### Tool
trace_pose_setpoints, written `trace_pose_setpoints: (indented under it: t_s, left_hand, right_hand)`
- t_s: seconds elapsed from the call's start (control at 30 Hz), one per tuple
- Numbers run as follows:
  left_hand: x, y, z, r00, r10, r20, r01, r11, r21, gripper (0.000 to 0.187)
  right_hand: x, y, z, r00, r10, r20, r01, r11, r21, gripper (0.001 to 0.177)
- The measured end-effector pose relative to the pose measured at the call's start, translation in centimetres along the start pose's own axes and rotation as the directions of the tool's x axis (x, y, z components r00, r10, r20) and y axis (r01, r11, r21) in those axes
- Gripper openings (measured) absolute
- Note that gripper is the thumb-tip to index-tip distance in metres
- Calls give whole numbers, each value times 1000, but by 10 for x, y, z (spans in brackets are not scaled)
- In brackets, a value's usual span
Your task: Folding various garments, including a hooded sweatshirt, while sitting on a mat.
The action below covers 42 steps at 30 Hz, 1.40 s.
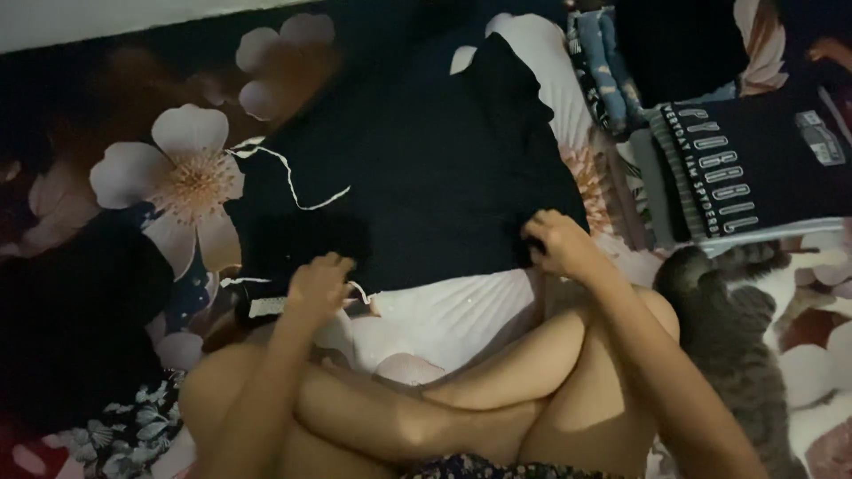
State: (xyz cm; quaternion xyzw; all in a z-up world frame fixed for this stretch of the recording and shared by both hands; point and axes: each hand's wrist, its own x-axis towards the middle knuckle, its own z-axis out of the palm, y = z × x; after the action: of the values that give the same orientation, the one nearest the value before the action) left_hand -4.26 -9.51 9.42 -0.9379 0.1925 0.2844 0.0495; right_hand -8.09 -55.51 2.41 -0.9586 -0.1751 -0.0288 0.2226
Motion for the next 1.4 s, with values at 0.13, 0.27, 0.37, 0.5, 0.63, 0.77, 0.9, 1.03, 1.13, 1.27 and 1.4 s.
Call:
trace_pose_setpoints:
  t_s: [0.13, 0.27, 0.37, 0.5, 0.63, 0.77, 0.9, 1.03, 1.13, 1.27, 1.4]
  left_hand:
    - [11, -48, 41, 983, 4, -183, 3, 999, 39, 41]
    - [13, -68, 57, 945, -52, -322, 31, 997, -69, 27]
    - [14, -74, 65, 924, -104, -367, 60, 990, -127, 13]
    - [-19, -64, 34, 895, -163, -415, 22, 946, -323, 15]
    - [-26, -67, 38, 912, -162, -377, 13, 930, -368, 18]
    - [-22, -69, 44, 971, -179, -160, 93, 894, -437, 24]
    - [-13, -70, 51, 947, -180, -265, 110, 959, -260, 30]
    - [14, -93, 95, 910, -254, -329, 193, 959, -207, 25]
    - [19, -98, 100, 880, -308, -362, 244, 946, -212, 10]
    - [9, -97, 85, 914, -319, -251, 263, 936, -233, 20]
    - [3, -94, 76, 935, -341, -100, 295, 902, -316, 25]
  right_hand:
    - [-9, -6, -12, 987, -71, 145, 92, 986, -139, 30]
    - [-9, -9, -7, 999, -10, 48, 26, 943, -333, 28]
    - [-7, -3, -3, 998, -60, -14, 50, 928, -370, 24]
    - [-13, 1, -5, 997, -21, -80, -6, 946, -323, 15]
    - [-23, -3, -10, 990, 30, -134, -83, 909, -407, 10]
    - [-29, 8, -3, 985, 16, -170, -82, 916, -393, 7]
    - [-29, 4, -1, 983, 87, -161, -152, 876, -458, 13]
    - [-28, 1, 4, 996, 41, -81, -72, 896, -439, 32]
    - [-29, 11, 9, 995, 66, -72, -91, 892, -444, 26]
    - [-34, 25, 3, 980, 182, -84, -200, 878, -434, 23]
    - [-36, 27, -2, 951, 301, -67, -295, 827, -479, 19]
